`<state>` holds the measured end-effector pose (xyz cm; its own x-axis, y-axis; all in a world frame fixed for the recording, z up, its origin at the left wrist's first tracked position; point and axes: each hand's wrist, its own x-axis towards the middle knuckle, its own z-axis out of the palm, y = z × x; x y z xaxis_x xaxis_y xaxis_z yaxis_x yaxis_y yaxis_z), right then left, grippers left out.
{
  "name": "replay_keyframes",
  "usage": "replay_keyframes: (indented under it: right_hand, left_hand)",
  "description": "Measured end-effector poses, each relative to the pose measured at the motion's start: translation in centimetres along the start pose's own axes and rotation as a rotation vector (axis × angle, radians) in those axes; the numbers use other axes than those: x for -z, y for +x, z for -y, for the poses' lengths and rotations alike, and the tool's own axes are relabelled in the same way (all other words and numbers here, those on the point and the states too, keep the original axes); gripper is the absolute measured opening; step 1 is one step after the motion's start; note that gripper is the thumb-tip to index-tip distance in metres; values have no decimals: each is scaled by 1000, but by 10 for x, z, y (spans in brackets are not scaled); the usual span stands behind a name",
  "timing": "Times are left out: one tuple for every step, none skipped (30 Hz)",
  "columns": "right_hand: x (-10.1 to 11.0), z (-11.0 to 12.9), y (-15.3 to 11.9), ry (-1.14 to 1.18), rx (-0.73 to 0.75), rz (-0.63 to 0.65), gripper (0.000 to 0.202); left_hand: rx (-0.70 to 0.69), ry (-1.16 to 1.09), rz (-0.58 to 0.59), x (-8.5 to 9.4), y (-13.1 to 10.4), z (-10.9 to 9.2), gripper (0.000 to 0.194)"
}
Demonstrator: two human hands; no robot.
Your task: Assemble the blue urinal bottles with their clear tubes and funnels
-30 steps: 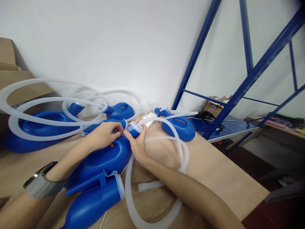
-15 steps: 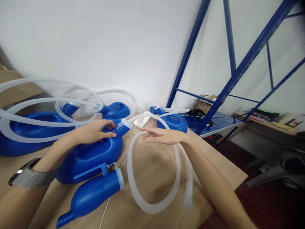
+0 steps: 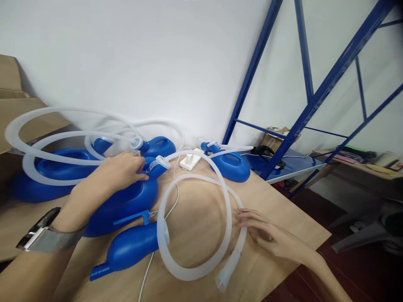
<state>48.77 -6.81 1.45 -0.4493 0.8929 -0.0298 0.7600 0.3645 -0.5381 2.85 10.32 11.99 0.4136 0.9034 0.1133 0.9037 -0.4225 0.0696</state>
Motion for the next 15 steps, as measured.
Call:
replay_keyframes:
  right_hand:
    - [-3, 5, -1, -25, -6, 4, 38]
    - [-5, 12, 0, -57, -13, 11, 40]
    - [-6, 21, 1, -93, -15, 21, 41]
    - [-8, 30, 3, -129, -7, 31, 40]
    - [-9, 38, 5, -163, 9, 37, 35]
    - [-11, 46, 7, -192, 29, 39, 26]
    - [-13, 51, 8, -211, 47, 41, 18]
    - [-14, 54, 9, -220, 64, 33, 11]
    - [-15, 54, 9, -218, 75, 5, 9]
    - [-14, 53, 9, -204, 79, -48, 12]
    - [-12, 51, 9, -178, 73, -129, 16]
    - [-9, 49, 9, -142, 60, -227, 20]
    - [-3, 48, 10, -98, 48, -329, 24]
    - [3, 48, 13, -53, 42, -427, 28]
    - [11, 51, 17, -13, 48, -502, 30]
  left_hand:
    - [5, 40, 12, 4, -6, -8, 26]
    - [11, 53, 51, 7, -14, -17, 23]
    - [-1, 32, 97, 11, -22, -26, 19]
    - [0, 6, 166, 14, -29, -36, 15]
    - [-10, -16, 253, 15, -36, -45, 12]
    - [-28, -28, 331, 16, -41, -55, 15]
    - [-46, -11, 402, 17, -44, -63, 20]
    - [-66, 17, 463, 16, -45, -71, 24]
    - [-90, 37, 512, 15, -44, -77, 23]
    - [-112, 43, 560, 13, -42, -82, 23]
    - [-143, 29, 583, 11, -40, -84, 26]
    - [-164, 9, 605, 9, -38, -86, 30]
    - [-182, -14, 620, 8, -36, -86, 35]
    - [-196, -37, 623, 6, -36, -85, 41]
    - [-209, -59, 604, 4, -36, -85, 46]
